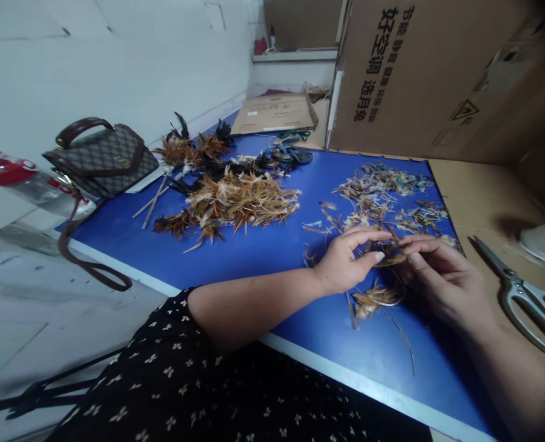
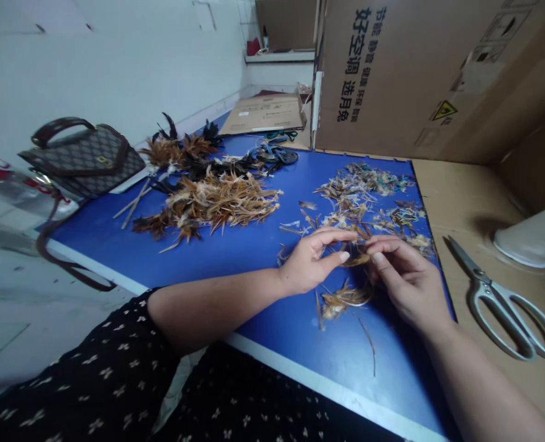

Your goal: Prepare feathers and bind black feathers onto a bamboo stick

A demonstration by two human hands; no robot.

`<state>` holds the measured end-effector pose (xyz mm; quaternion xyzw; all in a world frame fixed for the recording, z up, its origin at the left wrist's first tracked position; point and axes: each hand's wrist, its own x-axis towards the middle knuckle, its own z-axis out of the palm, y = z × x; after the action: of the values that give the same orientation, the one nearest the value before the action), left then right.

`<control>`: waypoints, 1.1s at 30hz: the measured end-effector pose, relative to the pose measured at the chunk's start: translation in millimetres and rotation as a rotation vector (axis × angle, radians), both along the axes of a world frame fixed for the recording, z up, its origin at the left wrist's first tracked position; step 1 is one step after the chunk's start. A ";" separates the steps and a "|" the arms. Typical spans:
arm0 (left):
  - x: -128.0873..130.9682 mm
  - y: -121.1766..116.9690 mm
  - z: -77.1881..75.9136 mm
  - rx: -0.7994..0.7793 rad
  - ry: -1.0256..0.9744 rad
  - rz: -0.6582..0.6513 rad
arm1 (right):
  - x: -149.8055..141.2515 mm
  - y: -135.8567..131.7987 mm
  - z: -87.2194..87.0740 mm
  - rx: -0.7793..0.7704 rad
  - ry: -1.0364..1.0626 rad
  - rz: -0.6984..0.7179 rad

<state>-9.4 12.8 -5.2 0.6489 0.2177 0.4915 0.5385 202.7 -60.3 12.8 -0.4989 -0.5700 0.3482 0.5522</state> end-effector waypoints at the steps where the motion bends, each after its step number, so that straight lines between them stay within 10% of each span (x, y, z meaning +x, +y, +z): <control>1: 1.1 -1.0 -0.8 -0.042 0.012 -0.052 | -2.1 -0.5 0.8 -0.001 -0.029 0.009; 16: 6.5 -7.8 1.1 -0.500 -0.036 -0.169 | -9.5 -3.1 2.3 0.241 -0.358 -0.064; 25: 6.4 -8.0 -0.4 -0.436 -0.026 -0.157 | -13.0 -4.4 7.9 0.221 -0.399 0.020; 33: 0.4 1.5 5.1 -0.080 -0.127 0.058 | -7.1 -6.6 2.0 0.155 -0.378 -0.028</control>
<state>-9.0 14.3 -0.1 0.5876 0.2212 0.5380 0.5625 195.6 -66.8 14.8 -0.5193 -0.6816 0.1957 0.4769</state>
